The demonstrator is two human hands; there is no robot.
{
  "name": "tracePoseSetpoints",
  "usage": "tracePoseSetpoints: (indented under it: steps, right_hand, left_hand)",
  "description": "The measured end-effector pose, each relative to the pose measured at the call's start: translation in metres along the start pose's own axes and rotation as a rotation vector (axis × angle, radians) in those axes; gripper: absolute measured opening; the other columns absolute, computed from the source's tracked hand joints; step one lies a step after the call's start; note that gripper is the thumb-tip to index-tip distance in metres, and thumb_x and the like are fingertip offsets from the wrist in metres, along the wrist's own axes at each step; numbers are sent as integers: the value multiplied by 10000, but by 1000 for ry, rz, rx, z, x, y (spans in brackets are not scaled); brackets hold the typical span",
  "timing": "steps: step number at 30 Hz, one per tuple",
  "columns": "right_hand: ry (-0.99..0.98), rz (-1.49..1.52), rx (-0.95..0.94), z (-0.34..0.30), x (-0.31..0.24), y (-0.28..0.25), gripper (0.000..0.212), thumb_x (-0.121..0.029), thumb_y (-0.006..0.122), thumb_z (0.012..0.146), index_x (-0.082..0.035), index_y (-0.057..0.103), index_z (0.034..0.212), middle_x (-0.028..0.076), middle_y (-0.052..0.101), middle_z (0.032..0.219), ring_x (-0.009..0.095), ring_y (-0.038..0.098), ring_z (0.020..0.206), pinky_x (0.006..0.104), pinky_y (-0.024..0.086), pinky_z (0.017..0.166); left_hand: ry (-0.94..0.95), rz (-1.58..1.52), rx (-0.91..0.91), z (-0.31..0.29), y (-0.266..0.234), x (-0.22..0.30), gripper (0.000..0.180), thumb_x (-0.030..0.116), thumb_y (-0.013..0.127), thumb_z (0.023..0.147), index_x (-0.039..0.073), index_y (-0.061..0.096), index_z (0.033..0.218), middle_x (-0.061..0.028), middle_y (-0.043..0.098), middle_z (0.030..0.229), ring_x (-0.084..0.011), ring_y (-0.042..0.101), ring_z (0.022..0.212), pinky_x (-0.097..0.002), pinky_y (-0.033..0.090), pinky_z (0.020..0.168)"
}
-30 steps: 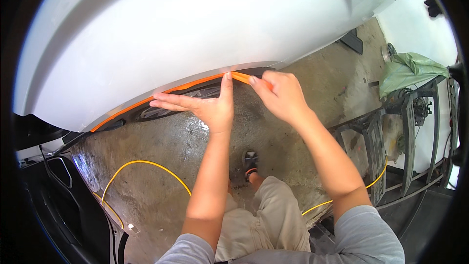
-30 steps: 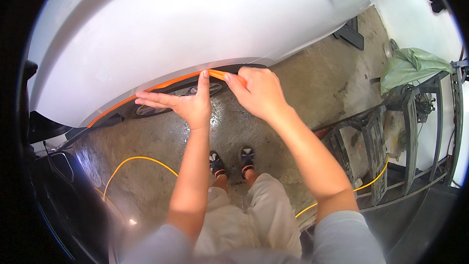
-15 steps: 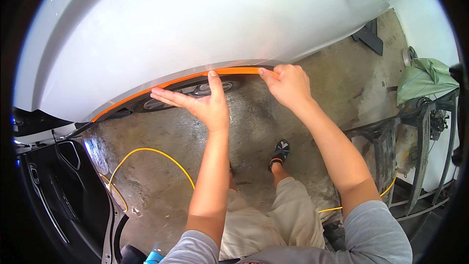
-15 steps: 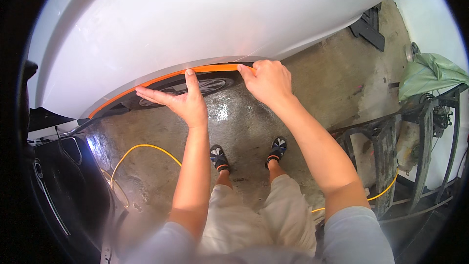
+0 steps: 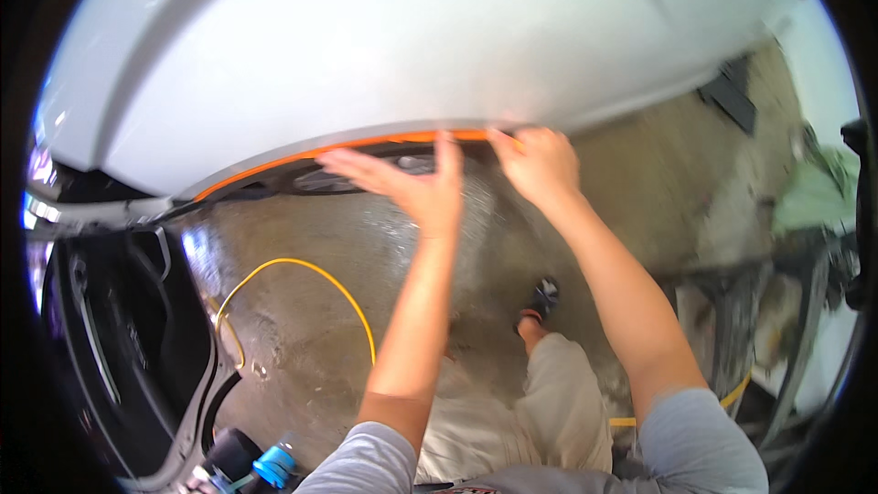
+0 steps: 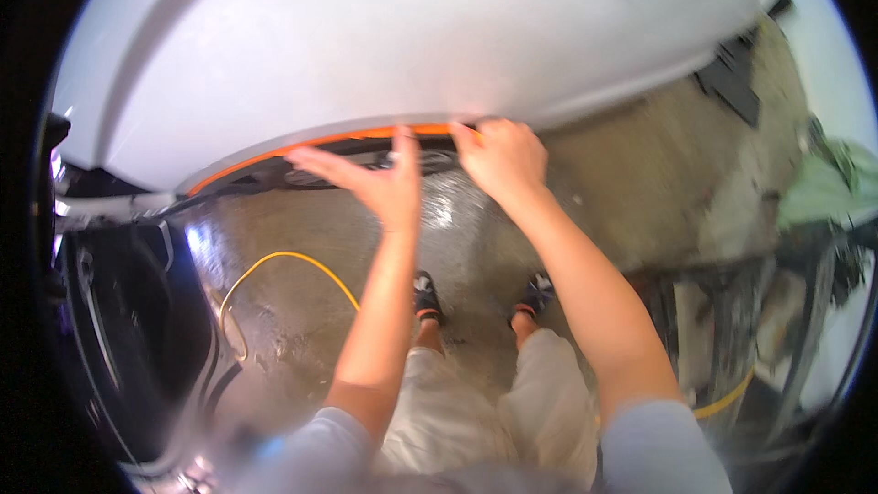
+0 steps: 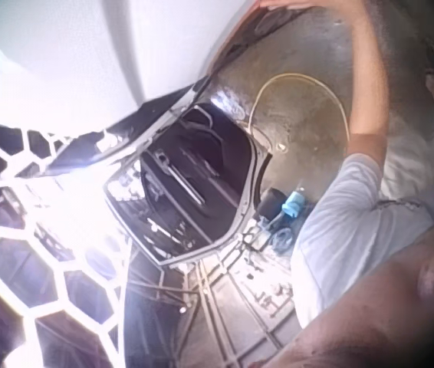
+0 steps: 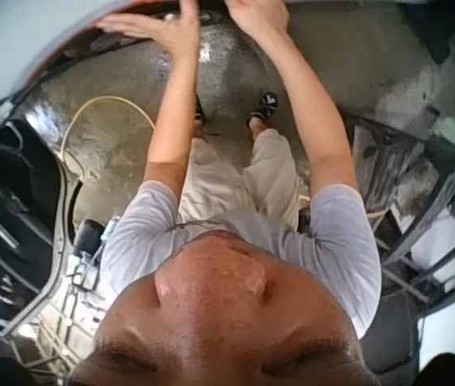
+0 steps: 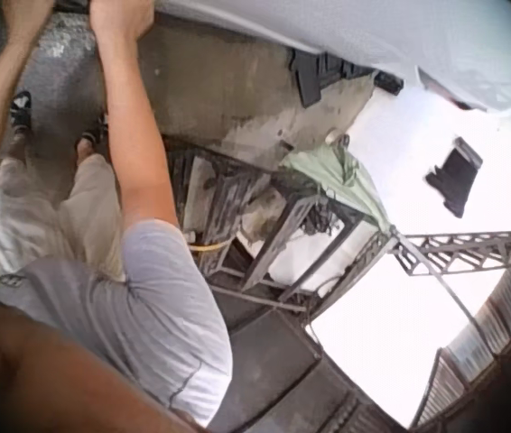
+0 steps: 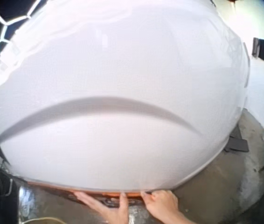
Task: The person applies orange masking tape along the lower edges of a white car's body panels. They start at the rear door, continue along the rear bumper and wheel arch, and finish at the trunk lid, smoothing the tape as they go.
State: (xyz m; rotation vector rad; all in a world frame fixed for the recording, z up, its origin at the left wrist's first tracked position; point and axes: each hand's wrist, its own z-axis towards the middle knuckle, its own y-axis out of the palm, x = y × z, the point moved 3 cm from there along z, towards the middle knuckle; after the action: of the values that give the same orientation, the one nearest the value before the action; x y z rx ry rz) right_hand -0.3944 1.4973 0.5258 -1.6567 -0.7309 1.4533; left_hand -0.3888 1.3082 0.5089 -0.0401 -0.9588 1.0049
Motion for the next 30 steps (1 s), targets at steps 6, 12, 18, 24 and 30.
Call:
tracePoseSetpoints:
  steps: [6,12,18,24,30]
  right_hand:
    - [30,85,-22,-6,0,5,604,-558,677,1007,-13,744,755,270,737,833,499,725,786,602,559,722]
    - [-31,250,5,-7,1,6,566,-519,739,980,6,739,767,269,707,752,494,710,756,575,545,713]
    - [-170,439,-36,-4,27,7,467,-427,811,969,-3,769,779,191,718,681,309,734,648,470,551,654]
    - [-566,773,34,-5,56,28,227,-203,804,993,16,766,1042,95,776,884,144,690,802,330,574,786]
    - [-891,955,70,-8,81,66,345,-150,706,1062,21,692,1362,73,766,1081,144,681,893,331,574,844]
  left_hand:
    - [0,64,-110,-17,10,17,1461,556,872,865,-48,-152,1714,-397,-191,1758,-566,-187,1642,-778,-90,1240]
    - [237,98,-35,-30,23,6,1310,392,860,915,-24,-69,1740,-410,-135,1765,-572,-157,1649,-769,-119,1230]
    - [431,39,-1,-27,37,-2,1210,354,827,944,33,-1,1766,-382,-165,1775,-566,-210,1639,-772,-156,1210]
    - [440,-34,-8,-18,42,-15,1231,349,847,910,94,17,1783,-300,-178,1809,-518,-239,1649,-758,-187,1202]
    - [472,-49,24,-15,44,-16,1252,325,851,899,132,-10,1787,-238,-195,1826,-455,-261,1661,-746,-185,1206]
